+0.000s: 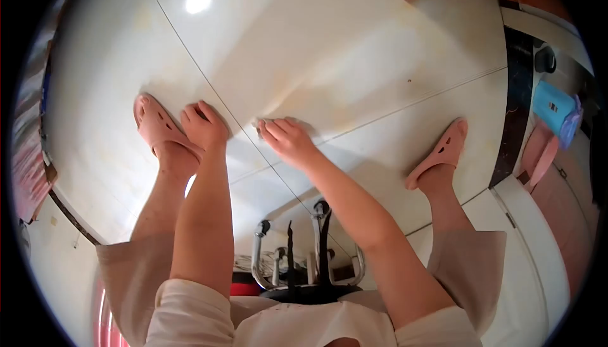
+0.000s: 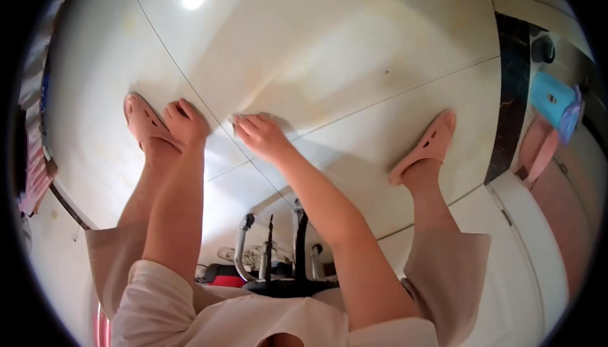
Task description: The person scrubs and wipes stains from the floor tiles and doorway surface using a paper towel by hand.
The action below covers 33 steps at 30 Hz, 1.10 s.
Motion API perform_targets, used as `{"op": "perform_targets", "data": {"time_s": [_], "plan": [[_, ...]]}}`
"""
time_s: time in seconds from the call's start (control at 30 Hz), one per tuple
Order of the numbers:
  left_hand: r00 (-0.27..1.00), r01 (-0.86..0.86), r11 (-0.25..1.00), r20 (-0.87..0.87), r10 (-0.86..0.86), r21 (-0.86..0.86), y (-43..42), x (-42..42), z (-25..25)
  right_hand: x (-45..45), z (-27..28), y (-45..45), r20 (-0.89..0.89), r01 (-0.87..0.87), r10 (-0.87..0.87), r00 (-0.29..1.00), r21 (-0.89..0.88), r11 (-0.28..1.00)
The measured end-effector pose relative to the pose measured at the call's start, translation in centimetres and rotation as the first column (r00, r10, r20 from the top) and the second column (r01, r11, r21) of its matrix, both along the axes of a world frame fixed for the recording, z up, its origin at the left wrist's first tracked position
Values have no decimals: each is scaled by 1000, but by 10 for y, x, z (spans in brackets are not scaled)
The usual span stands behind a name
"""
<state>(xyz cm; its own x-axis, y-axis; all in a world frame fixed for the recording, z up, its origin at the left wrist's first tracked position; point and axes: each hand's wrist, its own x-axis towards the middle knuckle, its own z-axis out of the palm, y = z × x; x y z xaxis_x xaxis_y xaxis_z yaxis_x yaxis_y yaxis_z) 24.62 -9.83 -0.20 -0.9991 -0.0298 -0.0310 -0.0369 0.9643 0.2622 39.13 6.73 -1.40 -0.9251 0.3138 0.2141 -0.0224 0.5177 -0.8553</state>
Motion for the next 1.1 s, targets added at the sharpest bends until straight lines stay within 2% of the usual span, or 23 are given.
{"op": "perform_targets", "data": {"time_s": [0.07,0.1,0.13,0.17,0.2,0.23,0.3,0.33,0.4,0.43,0.47,0.53,0.57,0.6,0.63,0.67,0.77,0.83,0.9,1.0,1.03,1.07,1.1], "plan": [[999,28,999,-21,-28,26,-2,-5,-3,-12,1,27,133,-183,176,975,44,982],[999,32,999,-21,-31,30,0,-5,-2,-22,-8,66,39,-51,45,998,188,981],[1000,9,999,-16,-8,35,2,-4,-1,-39,9,117,97,100,-150,984,395,913],[1000,-15,999,-13,16,37,3,-4,0,-49,22,164,159,248,-319,934,352,902],[999,-27,999,-23,28,40,4,-5,1,-53,26,204,91,361,-436,896,425,830],[1000,-8,1000,0,8,27,3,-6,1,-58,33,221,122,477,-583,803,456,752],[1000,-1,1000,23,1,5,0,-4,5,-73,24,194,85,607,-760,644,548,576],[1000,7,1000,20,-7,11,2,-5,6,-71,-5,164,135,577,-658,741,374,726],[999,34,999,-18,-33,33,2,-7,5,-91,-14,88,133,385,-407,904,161,909],[999,18,999,-33,-17,32,-1,-5,4,-103,3,59,105,250,-266,958,145,957],[999,29,999,-37,-28,34,-1,-6,2,-117,8,69,89,241,-256,963,144,960],[998,41,998,-56,-38,50,-2,-7,-1,-137,8,105,12,-124,125,992,255,959],[998,20,998,-58,-17,55,-2,-7,-1,-153,-11,140,-56,-49,93,994,529,847],[997,26,997,-67,-22,66,-1,-8,0,-173,5,179,41,-4,-26,999,612,791],[997,38,997,-74,-32,74,-1,-9,1,-194,25,205,128,115,-219,967,549,828],[997,23,997,-75,-18,74,0,-12,3,-212,26,215,46,290,-352,935,472,832],[999,3,995,-41,1,95,0,-9,6,-239,6,165,-31,307,-338,941,499,810],[998,7,995,-61,-1,98,-2,-13,3,-221,-12,94,-79,41,-19,997,289,956],[998,-5,996,-66,11,92,-8,-13,0,-181,15,52,132,-213,177,975,360,908],[996,-2,995,-85,10,99,-9,-16,-4,-168,11,108,39,-315,320,947,330,890],[996,0,996,-93,8,94,-9,-15,-4,-184,-3,141,33,-255,278,960,511,821],[996,-4,996,-92,13,94,-10,-17,-4,-207,3,166,-4,-101,115,993,448,888],[995,11,995,-103,-1,99,-9,-19,-2,-232,16,178,18,32,-47,999,484,874]]}}
